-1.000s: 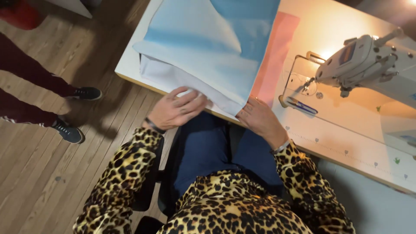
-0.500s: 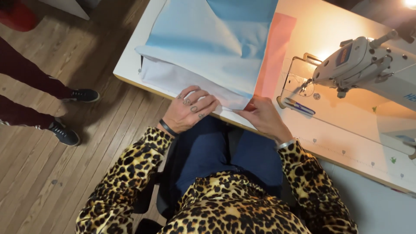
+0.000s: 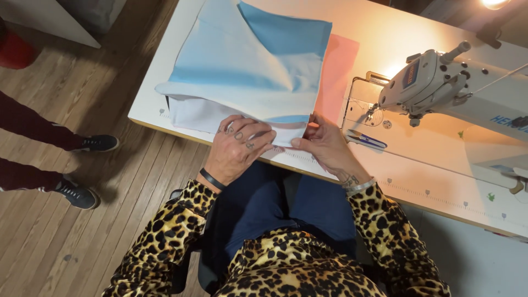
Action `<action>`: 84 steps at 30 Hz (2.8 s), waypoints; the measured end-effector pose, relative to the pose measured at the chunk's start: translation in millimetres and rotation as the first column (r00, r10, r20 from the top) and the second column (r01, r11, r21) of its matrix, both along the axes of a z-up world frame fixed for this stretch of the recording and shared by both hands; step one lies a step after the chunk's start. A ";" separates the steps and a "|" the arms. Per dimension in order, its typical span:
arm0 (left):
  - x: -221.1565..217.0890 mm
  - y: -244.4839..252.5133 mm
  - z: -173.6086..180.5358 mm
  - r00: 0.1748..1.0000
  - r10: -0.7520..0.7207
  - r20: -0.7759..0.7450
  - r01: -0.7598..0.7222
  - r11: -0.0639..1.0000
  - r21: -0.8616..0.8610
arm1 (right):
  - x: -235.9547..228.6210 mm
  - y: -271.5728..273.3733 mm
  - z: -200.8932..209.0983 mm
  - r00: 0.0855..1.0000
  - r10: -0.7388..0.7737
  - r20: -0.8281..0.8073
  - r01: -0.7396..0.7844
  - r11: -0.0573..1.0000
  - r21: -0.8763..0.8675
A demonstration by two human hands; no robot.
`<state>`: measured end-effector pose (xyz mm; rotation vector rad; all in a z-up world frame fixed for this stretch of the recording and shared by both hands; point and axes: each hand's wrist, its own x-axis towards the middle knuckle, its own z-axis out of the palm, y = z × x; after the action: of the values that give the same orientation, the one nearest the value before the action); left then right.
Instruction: Aligning and trimming synthetic leather pieces on a workbench next to a sewing machine.
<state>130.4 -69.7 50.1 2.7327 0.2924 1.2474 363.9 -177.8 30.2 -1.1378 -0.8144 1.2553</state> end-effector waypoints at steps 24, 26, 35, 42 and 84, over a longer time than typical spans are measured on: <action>4.2 14.0 5.1 0.993 0.114 0.008 -0.102 0.848 0.520 | -25.1 -17.4 41.8 0.745 -0.204 0.635 0.157 0.979 0.130; 5.5 15.8 2.1 0.994 0.110 -0.021 -0.086 0.866 0.492 | -29.6 -24.7 37.4 0.507 -0.403 0.762 0.217 0.915 0.339; 8.4 13.4 9.8 0.996 0.093 0.016 -0.089 0.872 0.481 | -35.6 -20.1 36.3 -0.164 -0.628 0.760 -0.247 0.772 0.585; 16.4 11.6 16.1 0.996 0.086 -0.031 -0.065 0.899 0.432 | -31.4 -24.0 39.8 -0.204 -0.628 0.751 -0.267 0.774 0.574; 12.2 43.7 -11.8 0.862 -0.182 -0.473 0.235 0.970 0.055 | 11.2 -19.2 8.3 -0.147 -0.164 0.976 -0.407 0.909 0.091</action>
<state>142.5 -26.1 38.3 3.0295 -0.0393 0.5536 375.0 -197.0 38.6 -1.6249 -2.3363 -0.1127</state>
